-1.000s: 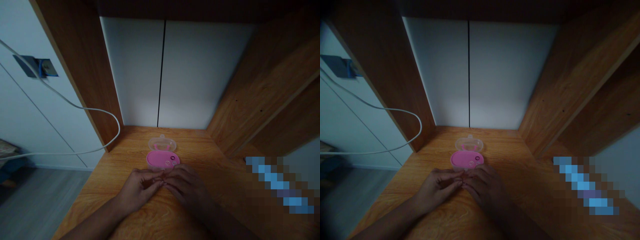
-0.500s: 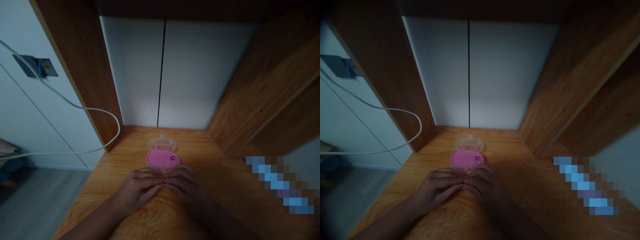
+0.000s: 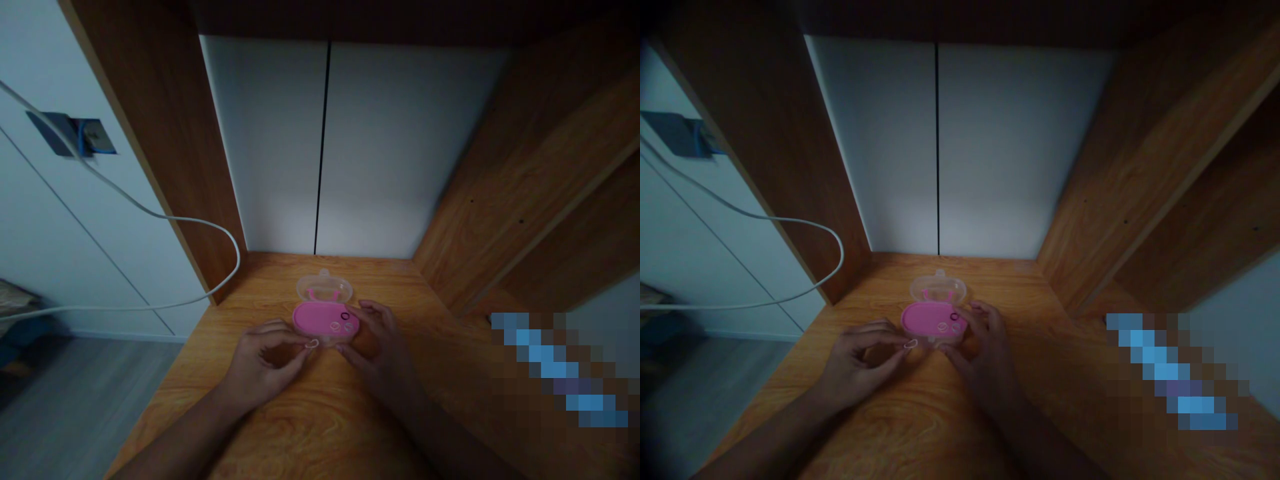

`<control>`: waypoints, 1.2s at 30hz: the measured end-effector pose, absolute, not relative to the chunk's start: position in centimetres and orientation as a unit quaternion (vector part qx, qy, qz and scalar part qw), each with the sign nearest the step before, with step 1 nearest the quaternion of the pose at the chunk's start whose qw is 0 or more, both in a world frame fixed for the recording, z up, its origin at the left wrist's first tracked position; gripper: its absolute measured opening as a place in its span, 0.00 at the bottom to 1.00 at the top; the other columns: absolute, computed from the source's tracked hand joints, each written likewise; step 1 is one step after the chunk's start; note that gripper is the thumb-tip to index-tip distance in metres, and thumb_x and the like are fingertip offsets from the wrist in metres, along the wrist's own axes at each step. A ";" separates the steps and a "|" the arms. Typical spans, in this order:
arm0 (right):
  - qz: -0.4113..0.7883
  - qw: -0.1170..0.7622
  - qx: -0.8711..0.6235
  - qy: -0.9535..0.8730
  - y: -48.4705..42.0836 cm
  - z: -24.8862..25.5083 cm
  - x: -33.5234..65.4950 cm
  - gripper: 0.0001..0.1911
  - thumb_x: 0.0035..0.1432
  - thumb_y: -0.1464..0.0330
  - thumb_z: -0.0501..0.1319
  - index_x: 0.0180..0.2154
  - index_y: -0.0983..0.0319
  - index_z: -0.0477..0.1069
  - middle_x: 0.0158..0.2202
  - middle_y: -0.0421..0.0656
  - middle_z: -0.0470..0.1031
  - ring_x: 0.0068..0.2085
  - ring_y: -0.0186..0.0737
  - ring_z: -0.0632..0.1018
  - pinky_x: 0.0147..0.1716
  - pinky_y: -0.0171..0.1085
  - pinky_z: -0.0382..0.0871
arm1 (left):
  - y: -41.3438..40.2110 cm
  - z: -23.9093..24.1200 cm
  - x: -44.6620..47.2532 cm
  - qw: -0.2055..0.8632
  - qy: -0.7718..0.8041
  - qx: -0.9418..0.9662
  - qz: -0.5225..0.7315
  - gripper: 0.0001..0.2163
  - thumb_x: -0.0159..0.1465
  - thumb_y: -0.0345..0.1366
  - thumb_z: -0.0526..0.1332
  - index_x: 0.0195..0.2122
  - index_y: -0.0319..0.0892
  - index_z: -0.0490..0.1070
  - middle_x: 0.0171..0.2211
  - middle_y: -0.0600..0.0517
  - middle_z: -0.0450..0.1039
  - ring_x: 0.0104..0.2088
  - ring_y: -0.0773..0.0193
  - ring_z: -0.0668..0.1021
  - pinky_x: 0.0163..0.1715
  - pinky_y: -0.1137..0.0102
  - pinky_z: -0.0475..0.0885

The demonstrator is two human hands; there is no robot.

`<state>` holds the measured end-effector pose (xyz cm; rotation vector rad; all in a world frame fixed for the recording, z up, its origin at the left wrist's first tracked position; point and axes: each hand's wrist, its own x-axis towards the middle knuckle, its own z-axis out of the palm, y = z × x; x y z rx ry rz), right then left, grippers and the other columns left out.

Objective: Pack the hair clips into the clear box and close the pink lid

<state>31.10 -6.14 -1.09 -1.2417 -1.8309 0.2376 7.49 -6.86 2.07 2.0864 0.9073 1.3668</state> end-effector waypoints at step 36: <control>0.342 0.445 -0.446 -0.697 -6.5 -1.3 30.6 0.45 0.51 0.68 0.70 0.65 0.55 0.50 0.57 0.50 0.69 0.55 0.49 0.74 0.53 0.52 0.71 | -5.8 0.0 7.0 0.418 0.390 0.704 0.422 0.44 0.55 0.33 0.72 0.65 0.47 0.43 0.58 0.40 0.63 0.58 0.51 0.70 0.58 0.52 0.66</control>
